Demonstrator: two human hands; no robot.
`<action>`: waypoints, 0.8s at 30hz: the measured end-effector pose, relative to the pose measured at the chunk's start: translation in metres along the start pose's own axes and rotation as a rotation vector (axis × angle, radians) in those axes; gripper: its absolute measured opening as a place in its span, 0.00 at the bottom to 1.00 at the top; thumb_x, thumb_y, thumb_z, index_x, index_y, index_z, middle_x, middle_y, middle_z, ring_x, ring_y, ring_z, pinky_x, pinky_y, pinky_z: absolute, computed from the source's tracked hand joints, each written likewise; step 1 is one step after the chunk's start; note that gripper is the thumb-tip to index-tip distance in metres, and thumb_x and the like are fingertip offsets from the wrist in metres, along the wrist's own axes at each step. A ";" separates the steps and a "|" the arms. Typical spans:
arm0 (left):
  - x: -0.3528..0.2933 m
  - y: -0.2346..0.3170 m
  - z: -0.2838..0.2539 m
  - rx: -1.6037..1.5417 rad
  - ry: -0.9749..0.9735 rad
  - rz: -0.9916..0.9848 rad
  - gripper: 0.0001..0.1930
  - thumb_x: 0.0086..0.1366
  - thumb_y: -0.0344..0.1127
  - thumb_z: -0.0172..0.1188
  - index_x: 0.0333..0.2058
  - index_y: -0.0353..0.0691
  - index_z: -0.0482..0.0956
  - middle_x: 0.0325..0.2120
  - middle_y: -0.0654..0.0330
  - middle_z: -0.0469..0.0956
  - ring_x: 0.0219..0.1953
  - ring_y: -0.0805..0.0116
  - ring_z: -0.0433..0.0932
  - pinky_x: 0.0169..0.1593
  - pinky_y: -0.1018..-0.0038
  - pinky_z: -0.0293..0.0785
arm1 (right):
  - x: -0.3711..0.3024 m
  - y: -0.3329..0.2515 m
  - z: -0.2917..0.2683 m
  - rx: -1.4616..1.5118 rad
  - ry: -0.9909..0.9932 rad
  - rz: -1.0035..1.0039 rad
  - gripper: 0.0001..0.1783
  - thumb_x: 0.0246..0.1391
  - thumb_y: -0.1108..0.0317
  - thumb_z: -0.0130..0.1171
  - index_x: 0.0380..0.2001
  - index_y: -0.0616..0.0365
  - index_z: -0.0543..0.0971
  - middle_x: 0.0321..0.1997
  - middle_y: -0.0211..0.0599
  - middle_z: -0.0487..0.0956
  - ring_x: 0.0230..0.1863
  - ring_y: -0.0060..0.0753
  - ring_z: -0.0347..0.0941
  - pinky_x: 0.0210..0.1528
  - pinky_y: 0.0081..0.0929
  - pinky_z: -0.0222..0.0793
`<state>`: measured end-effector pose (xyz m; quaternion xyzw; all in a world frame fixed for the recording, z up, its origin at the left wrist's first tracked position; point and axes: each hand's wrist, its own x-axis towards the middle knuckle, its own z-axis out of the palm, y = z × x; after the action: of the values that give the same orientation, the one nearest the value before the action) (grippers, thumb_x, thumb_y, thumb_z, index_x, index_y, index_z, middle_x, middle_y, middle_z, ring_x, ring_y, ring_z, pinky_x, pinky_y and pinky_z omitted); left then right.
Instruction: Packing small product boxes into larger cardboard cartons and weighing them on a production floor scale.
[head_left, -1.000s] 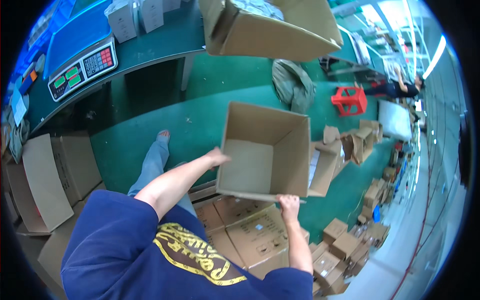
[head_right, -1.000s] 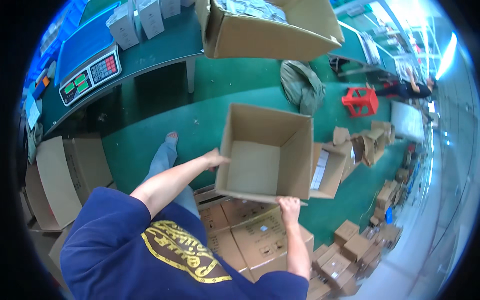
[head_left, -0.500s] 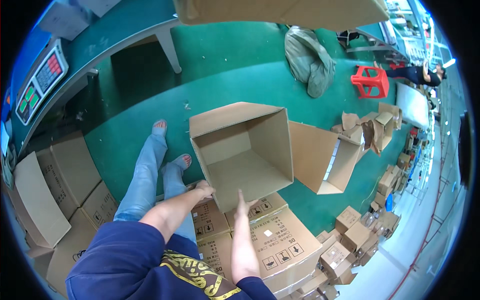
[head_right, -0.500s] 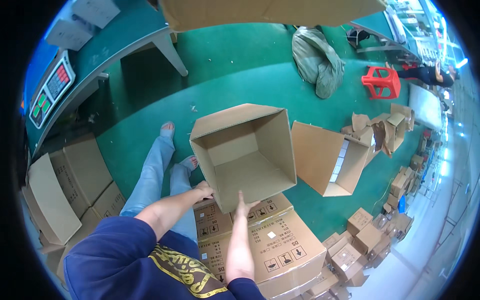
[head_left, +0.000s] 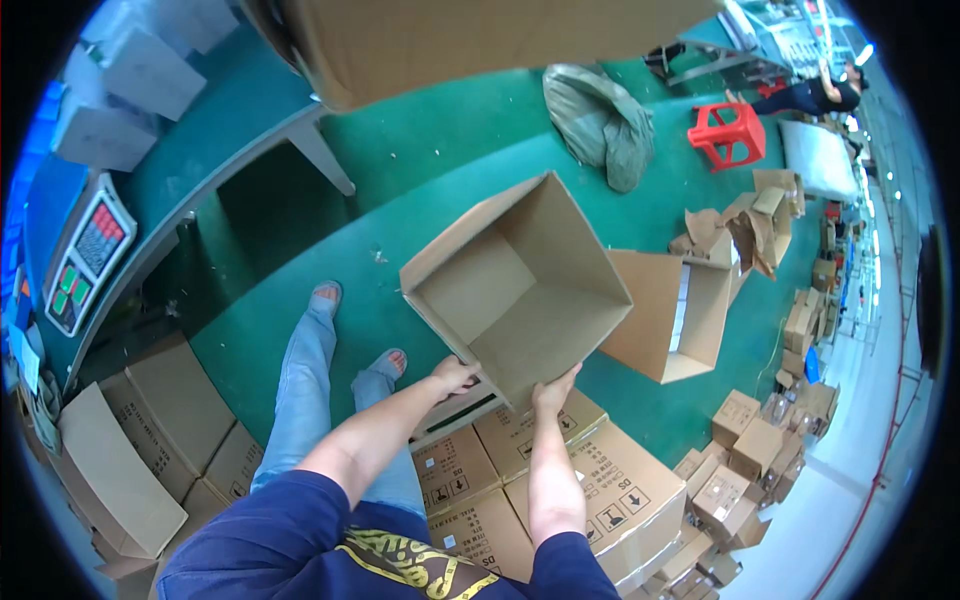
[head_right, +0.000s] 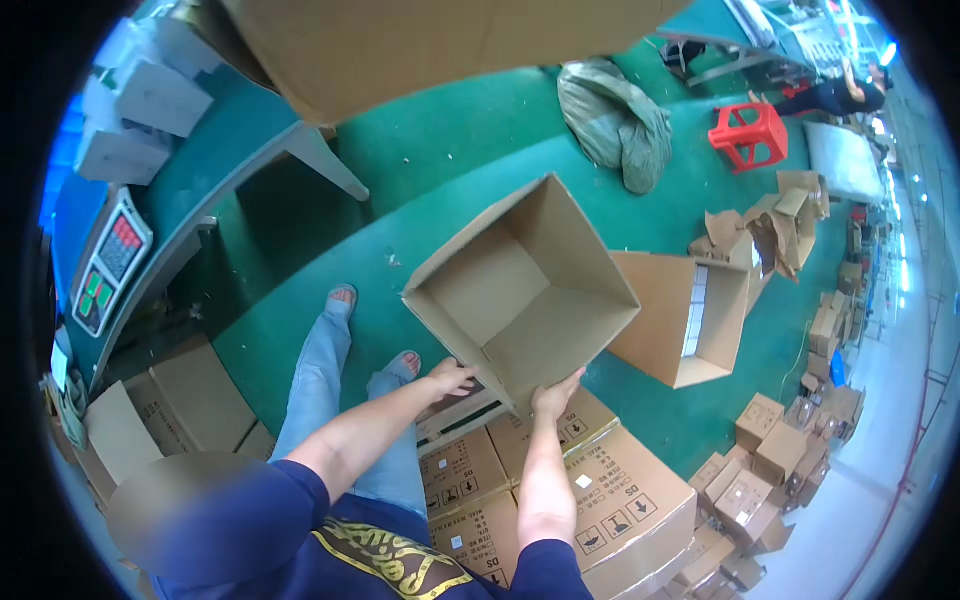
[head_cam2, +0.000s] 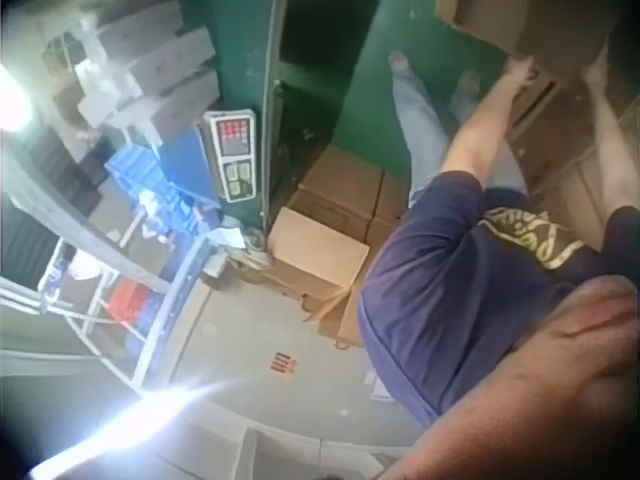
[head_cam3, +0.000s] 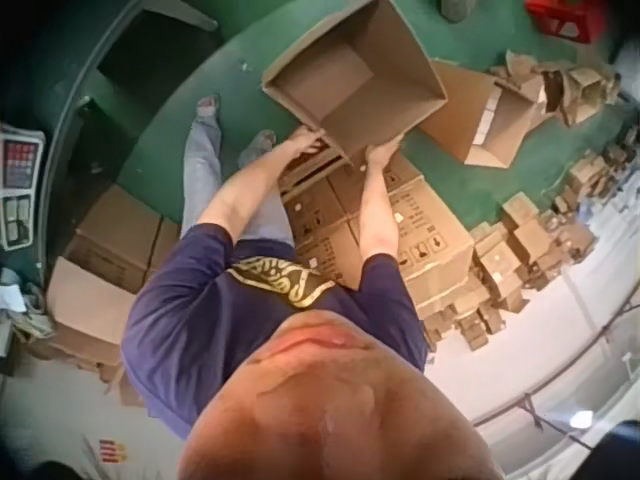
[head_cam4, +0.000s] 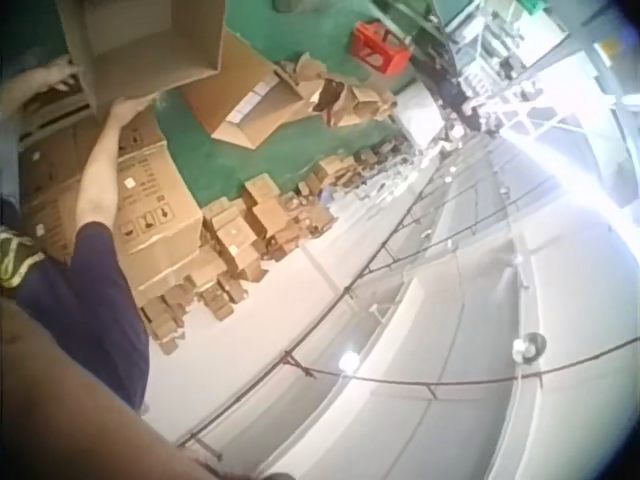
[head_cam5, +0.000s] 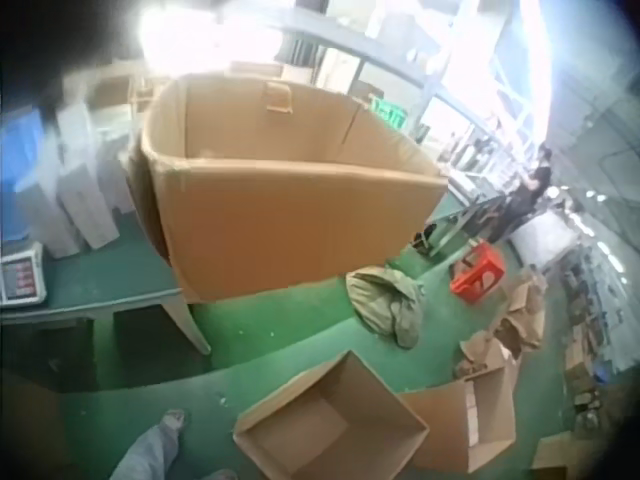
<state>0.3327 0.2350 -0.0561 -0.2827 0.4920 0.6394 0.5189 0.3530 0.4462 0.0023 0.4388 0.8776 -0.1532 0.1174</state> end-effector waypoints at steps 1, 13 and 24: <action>-0.018 0.017 -0.013 0.052 0.032 0.029 0.23 0.64 0.44 0.59 0.53 0.38 0.68 0.42 0.56 0.76 0.39 0.64 0.78 0.41 0.68 0.79 | -0.005 0.003 0.001 -0.097 0.118 -0.044 0.52 0.45 0.77 0.59 0.70 0.50 0.42 0.67 0.59 0.55 0.61 0.61 0.64 0.62 0.45 0.63; -0.389 0.183 -0.263 0.569 0.256 0.663 0.17 0.65 0.40 0.57 0.47 0.34 0.72 0.39 0.52 0.79 0.43 0.66 0.78 0.48 0.71 0.74 | -0.206 -0.191 -0.030 0.304 -0.969 -0.489 0.23 0.54 0.65 0.59 0.52 0.59 0.74 0.35 0.38 0.83 0.36 0.25 0.78 0.42 0.22 0.72; -0.515 0.309 -0.323 -0.001 0.687 1.223 0.06 0.68 0.27 0.51 0.42 0.32 0.73 0.37 0.55 0.79 0.42 0.68 0.78 0.50 0.73 0.73 | -0.311 -0.669 -0.266 0.472 -0.419 -1.703 0.11 0.57 0.71 0.52 0.43 0.60 0.77 0.41 0.45 0.80 0.44 0.42 0.77 0.47 0.32 0.72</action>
<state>0.1487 -0.2546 0.3822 -0.1417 0.6985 0.6913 -0.1189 -0.0229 -0.0636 0.4658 -0.3825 0.8117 -0.4405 0.0288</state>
